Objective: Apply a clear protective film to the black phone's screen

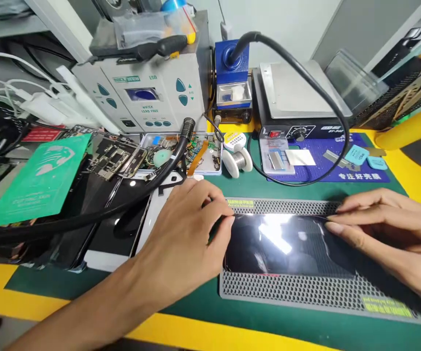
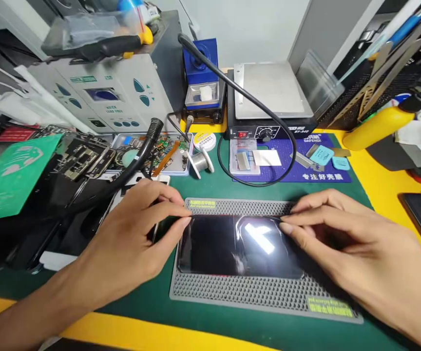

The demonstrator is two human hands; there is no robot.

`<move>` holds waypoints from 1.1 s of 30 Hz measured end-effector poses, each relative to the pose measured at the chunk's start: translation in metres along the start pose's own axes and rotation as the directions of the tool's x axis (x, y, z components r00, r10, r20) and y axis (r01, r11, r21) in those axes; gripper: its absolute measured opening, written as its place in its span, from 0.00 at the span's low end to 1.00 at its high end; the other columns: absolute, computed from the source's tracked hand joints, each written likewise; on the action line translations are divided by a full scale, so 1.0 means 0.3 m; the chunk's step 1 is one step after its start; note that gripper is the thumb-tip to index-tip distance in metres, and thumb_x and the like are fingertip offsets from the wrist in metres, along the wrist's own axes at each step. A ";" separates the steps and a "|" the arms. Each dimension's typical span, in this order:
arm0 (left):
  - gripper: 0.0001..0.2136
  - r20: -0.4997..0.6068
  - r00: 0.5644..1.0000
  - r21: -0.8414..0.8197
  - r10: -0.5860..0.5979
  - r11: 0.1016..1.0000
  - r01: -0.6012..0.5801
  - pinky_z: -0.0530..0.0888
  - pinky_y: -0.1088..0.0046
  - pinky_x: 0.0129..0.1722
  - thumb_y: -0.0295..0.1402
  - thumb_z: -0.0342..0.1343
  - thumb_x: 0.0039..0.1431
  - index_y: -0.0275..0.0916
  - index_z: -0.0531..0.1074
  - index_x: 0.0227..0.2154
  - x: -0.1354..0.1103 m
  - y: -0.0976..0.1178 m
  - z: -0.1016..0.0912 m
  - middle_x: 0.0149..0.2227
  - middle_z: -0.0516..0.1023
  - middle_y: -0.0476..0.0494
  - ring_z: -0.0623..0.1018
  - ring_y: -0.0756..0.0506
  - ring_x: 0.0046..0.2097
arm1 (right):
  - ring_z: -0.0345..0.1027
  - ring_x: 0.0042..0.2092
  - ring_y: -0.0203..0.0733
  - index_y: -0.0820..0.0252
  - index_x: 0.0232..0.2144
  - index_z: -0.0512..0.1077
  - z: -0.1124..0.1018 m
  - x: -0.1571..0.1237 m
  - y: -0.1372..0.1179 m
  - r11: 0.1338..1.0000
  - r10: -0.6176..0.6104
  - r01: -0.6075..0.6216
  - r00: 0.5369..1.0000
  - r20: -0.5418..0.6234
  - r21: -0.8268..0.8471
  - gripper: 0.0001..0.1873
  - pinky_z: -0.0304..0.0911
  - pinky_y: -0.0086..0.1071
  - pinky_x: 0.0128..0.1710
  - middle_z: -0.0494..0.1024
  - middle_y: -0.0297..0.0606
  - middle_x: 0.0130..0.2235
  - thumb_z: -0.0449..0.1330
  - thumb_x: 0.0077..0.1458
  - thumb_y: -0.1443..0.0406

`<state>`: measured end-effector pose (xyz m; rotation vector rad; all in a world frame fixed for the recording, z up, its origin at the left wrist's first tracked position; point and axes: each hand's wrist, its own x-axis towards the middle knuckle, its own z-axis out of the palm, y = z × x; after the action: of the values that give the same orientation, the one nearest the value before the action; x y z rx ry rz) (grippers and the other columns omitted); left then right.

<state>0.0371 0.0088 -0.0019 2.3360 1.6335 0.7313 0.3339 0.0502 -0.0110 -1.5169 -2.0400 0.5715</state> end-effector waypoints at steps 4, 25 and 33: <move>0.07 0.032 0.999 -0.003 0.001 1.000 -0.001 0.71 0.63 0.44 0.25 0.54 0.63 0.36 0.76 0.32 0.006 0.000 -0.002 0.36 0.75 0.43 0.73 0.44 0.42 | 0.75 0.39 0.43 0.50 0.31 0.81 -0.007 -0.009 0.023 0.999 -0.037 0.035 0.996 0.084 0.030 0.21 0.70 0.35 0.35 0.80 0.39 0.40 0.63 0.54 0.42; 0.06 0.008 0.998 -0.042 -0.062 0.997 0.063 0.68 0.68 0.47 0.37 0.58 0.59 0.43 0.76 0.28 0.008 0.012 -0.024 0.36 0.78 0.50 0.76 0.46 0.40 | 0.67 0.30 0.41 0.57 0.29 0.81 -0.021 0.013 -0.009 0.945 0.081 -0.142 0.974 0.210 0.295 0.17 0.58 0.34 0.24 0.80 0.41 0.35 0.71 0.48 0.50; 0.04 0.015 0.998 0.044 -0.054 0.998 0.053 0.66 0.73 0.44 0.37 0.58 0.60 0.47 0.75 0.30 0.003 0.015 -0.034 0.40 0.77 0.55 0.76 0.47 0.42 | 0.60 0.25 0.34 0.61 0.30 0.81 -0.026 0.012 -0.014 0.882 0.111 -0.212 0.962 0.250 0.422 0.09 0.53 0.30 0.22 0.76 0.34 0.25 0.72 0.50 0.61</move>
<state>0.0361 0.0067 0.0089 2.3116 1.7153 0.6712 0.3348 0.0526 -0.0018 -1.3939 -1.7707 1.2325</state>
